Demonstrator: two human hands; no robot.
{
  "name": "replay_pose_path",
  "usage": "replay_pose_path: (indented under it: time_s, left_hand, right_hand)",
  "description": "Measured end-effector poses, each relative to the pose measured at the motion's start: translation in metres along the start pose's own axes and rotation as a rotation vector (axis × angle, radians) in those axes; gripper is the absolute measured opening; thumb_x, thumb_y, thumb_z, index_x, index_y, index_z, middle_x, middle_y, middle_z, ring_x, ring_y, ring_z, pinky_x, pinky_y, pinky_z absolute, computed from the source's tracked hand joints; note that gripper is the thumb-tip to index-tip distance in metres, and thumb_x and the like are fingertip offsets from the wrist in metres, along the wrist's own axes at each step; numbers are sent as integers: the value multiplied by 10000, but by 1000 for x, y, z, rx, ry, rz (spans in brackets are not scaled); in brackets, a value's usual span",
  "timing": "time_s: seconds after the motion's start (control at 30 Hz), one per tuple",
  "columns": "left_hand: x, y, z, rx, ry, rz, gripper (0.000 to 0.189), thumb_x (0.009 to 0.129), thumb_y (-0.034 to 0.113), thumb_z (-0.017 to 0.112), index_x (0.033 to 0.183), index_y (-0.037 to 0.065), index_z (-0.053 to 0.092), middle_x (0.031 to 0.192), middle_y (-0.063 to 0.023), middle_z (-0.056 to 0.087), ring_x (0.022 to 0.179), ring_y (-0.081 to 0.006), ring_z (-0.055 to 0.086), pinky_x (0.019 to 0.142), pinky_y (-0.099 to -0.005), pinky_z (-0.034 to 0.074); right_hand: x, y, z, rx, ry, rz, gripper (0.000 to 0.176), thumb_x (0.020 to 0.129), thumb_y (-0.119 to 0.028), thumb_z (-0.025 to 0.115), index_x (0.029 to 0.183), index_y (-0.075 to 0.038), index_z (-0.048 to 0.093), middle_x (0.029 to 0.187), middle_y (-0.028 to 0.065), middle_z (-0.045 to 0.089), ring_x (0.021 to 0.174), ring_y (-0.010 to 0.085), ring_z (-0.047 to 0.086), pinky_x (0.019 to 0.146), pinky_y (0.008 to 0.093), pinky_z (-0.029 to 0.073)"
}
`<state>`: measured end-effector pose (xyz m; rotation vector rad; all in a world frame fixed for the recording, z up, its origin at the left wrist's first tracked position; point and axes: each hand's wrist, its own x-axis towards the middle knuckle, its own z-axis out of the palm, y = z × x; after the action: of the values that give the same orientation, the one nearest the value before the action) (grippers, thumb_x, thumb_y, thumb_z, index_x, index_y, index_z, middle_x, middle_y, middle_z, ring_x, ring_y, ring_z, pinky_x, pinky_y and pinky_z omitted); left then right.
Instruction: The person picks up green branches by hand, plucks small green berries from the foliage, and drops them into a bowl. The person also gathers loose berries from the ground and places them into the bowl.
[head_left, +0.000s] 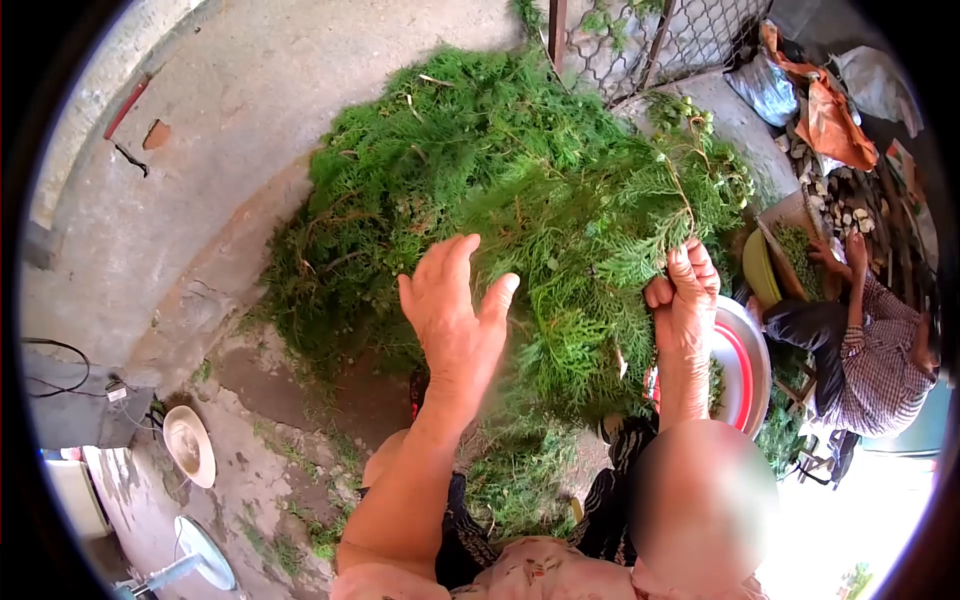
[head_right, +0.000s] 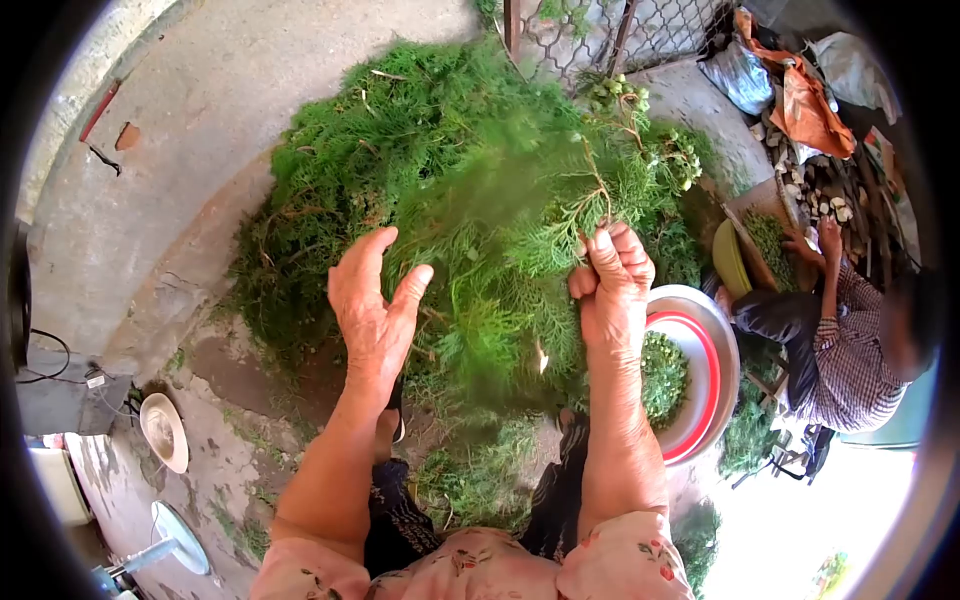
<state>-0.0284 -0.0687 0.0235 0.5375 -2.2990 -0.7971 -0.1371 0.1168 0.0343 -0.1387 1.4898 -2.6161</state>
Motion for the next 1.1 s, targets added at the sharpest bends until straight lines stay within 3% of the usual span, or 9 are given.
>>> replay_pose_path:
  time_s: [0.1, 0.23, 0.33, 0.4, 0.67, 0.9, 1.0, 1.03, 1.1]
  left_hand:
    - [0, -28, 9, -199, -294, -118, 419, 724, 178, 687, 1089, 19, 556, 1055, -190, 587, 965, -332, 563, 848, -381, 434]
    - [2, -23, 5, -88, -359, -64, 341, 730, 125, 670, 1044, 17, 592, 924, -143, 636, 861, -264, 601, 780, -347, 461]
    - [6, -26, 4, -548, -358, -512, 262, 742, 69, 641, 999, 20, 617, 857, -77, 638, 772, -175, 582, 722, -318, 455]
    - [10, -27, -2, -989, -229, -715, 187, 767, 45, 617, 952, 27, 635, 817, -15, 626, 753, -114, 525, 768, -269, 375]
    - [15, -35, -13, -1204, 137, -1064, 258, 797, 205, 649, 995, 48, 597, 838, 20, 565, 772, -131, 496, 711, -300, 398]
    - [16, -22, -9, -767, -241, -549, 452, 721, -15, 655, 1128, 162, 572, 988, -23, 591, 891, -137, 554, 819, -276, 455]
    - [6, -26, -3, -208, -422, -105, 545, 634, -77, 652, 1118, 163, 572, 1250, -81, 447, 1113, -228, 467, 880, -330, 442]
    - [5, -23, -1, -294, -495, -153, 621, 580, -103, 630, 1137, 163, 558, 1338, -107, 349, 1187, -265, 394, 930, -392, 389]
    - [4, -15, 0, -28, -451, 116, 669, 551, -115, 618, 1152, 171, 551, 1333, -118, 359, 1201, -277, 379, 976, -400, 329]
  right_hand:
    - [0, -3, -5, 7, -77, 48, 133, 800, -98, 636, 789, -88, 503, 612, -62, 443, 427, 43, 350, 368, 194, 310]
    - [-2, -7, -1, -74, -82, 58, 144, 784, -99, 651, 787, -80, 508, 656, -23, 511, 432, 36, 359, 355, 163, 328]
    - [0, -8, -5, -108, -110, 31, 134, 785, -105, 648, 826, -63, 527, 702, 6, 560, 430, 40, 375, 357, 167, 331]
    - [3, -5, -11, -114, -99, -6, 152, 796, -108, 633, 912, -37, 566, 754, 33, 612, 410, 48, 397, 362, 180, 340]
    - [9, -8, -13, 4, -64, -49, 75, 836, -86, 589, 853, -83, 516, 701, -24, 511, 448, 74, 369, 403, 231, 339]
    - [7, -7, -11, -13, 38, -10, 104, 823, -110, 615, 862, -95, 520, 666, -49, 468, 442, 69, 369, 412, 220, 333]
    - [10, -4, -17, 5, -58, 23, 136, 813, -121, 625, 905, -82, 533, 673, -42, 491, 437, 52, 340, 401, 202, 320]
    - [9, -3, -15, -8, -92, 26, 170, 815, -141, 625, 949, -72, 545, 682, -23, 521, 428, 49, 343, 398, 199, 326]
    - [5, -1, -12, -25, -102, 55, 231, 804, -156, 636, 994, -54, 552, 710, 10, 572, 425, 40, 356, 390, 189, 328]
